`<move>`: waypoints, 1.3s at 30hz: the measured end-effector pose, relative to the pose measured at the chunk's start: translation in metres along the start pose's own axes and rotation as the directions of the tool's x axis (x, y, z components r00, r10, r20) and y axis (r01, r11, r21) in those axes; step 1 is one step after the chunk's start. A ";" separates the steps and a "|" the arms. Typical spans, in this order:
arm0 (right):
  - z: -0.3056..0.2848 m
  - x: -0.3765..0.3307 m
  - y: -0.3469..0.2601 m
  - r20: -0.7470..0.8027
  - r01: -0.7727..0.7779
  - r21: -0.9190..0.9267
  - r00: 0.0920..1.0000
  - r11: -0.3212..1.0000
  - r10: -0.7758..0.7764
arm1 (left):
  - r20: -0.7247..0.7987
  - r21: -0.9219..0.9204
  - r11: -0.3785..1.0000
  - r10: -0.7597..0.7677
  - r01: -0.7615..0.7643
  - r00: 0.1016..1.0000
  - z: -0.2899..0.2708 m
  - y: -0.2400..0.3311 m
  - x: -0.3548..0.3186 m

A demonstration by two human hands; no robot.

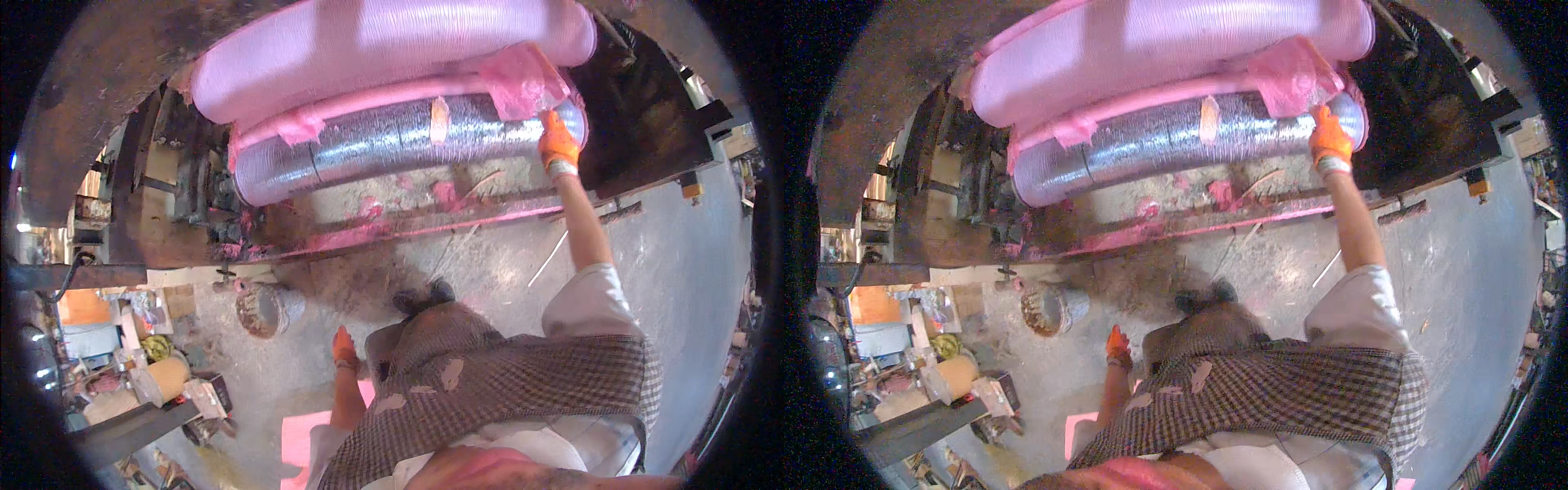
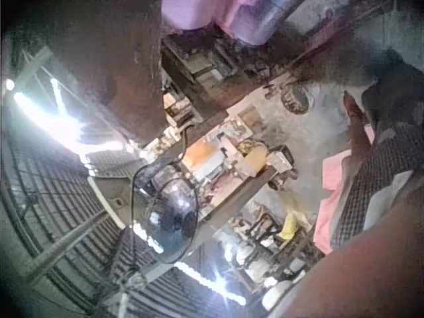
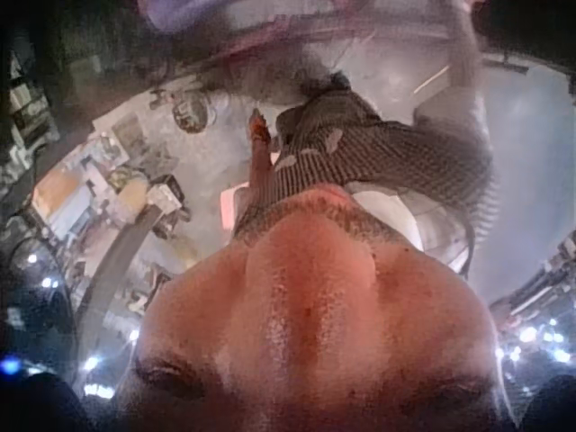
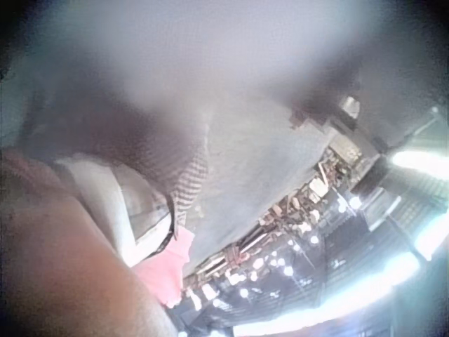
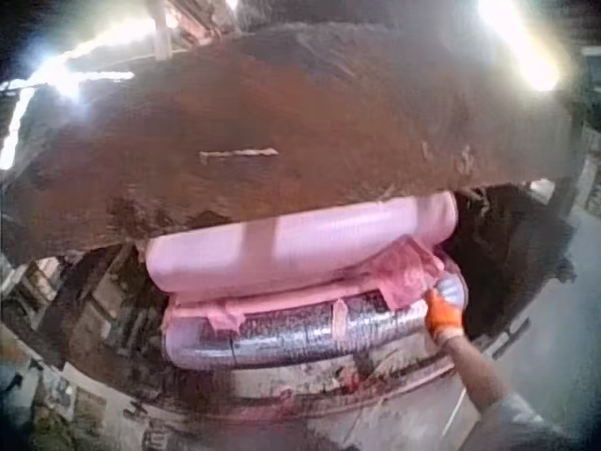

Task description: The person picks up thin wood veneer sheets from a stack and feeds them through a glue spreading machine. The person then uses a brush to manually apply pink glue to the machine rollers and occasionally wipes the rollers with a cloth.

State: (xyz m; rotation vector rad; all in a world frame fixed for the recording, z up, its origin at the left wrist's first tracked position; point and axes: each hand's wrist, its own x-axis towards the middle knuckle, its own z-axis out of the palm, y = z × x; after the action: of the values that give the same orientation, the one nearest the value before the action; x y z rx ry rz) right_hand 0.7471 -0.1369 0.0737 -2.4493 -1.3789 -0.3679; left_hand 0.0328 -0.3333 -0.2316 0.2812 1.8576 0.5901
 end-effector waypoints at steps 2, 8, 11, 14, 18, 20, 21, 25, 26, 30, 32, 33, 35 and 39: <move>-0.011 0.006 0.015 0.174 0.158 -0.123 0.975 0.980 -0.135 | -0.001 -0.110 0.991 0.080 -0.080 0.997 0.021 0.014 -0.017; -0.015 0.005 -0.098 0.144 0.535 -0.037 0.839 0.844 -0.525 | 0.111 -0.406 0.899 0.229 -0.166 0.967 0.072 0.049 -0.036; 0.000 -0.037 -0.173 0.212 0.775 0.069 0.604 0.628 -0.768 | 0.204 -0.368 0.921 0.213 -0.126 0.956 0.099 0.078 -0.039; -0.002 -0.099 -0.211 0.277 0.733 0.194 0.596 0.652 -0.754 | 0.249 -0.363 0.917 0.269 -0.168 0.930 0.104 0.085 -0.052; 0.003 -0.103 -0.184 0.223 0.672 0.169 0.687 0.721 -0.692 | 0.154 -0.349 0.882 0.388 -0.317 0.909 0.079 0.050 -0.056; -0.014 -0.089 -0.136 0.238 0.622 0.088 0.745 0.778 -0.623 | 0.143 -0.212 0.958 0.227 -0.194 0.963 0.078 0.059 -0.104; -0.012 -0.079 -0.113 0.166 0.590 0.076 0.788 0.804 -0.593 | 0.144 -0.186 0.970 0.183 -0.155 0.973 0.071 0.048 -0.100; -0.026 -0.060 -0.041 0.210 0.420 -0.023 0.889 0.907 -0.406 | 0.241 -0.075 0.941 0.339 -0.331 0.909 0.090 0.043 -0.113; -0.024 -0.064 -0.025 0.172 0.412 -0.005 0.898 0.911 -0.405 | 0.300 -0.056 0.891 0.445 -0.450 0.844 0.121 0.061 -0.127; -0.017 -0.089 -0.001 0.142 0.369 0.011 0.919 0.929 -0.367 | 0.640 -0.228 0.886 0.449 -0.404 0.624 0.256 0.205 -0.242; -0.024 -0.100 -0.003 0.110 0.379 0.044 0.918 0.924 -0.382 | 0.709 -0.162 0.954 0.290 -0.253 0.643 0.312 0.245 -0.276; -0.029 -0.103 -0.006 0.085 0.385 0.063 0.917 0.921 -0.390 | 0.727 -0.199 0.958 0.287 -0.208 0.624 0.335 0.255 -0.278; -0.034 -0.103 -0.001 0.036 0.378 0.101 0.923 0.920 -0.383 | 0.774 -0.254 0.960 0.275 -0.119 0.570 0.371 0.265 -0.271; -0.033 -0.083 0.034 0.073 0.255 0.034 0.964 0.966 -0.257 | 0.658 -0.292 0.904 0.428 -0.314 0.620 0.372 0.245 -0.224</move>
State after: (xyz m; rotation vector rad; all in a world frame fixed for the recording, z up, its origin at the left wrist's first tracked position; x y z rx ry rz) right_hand 0.7323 -0.2310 0.0689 -2.2913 -1.7287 -0.3152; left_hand 0.4367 -0.1323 -0.0199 0.7066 0.9802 0.7650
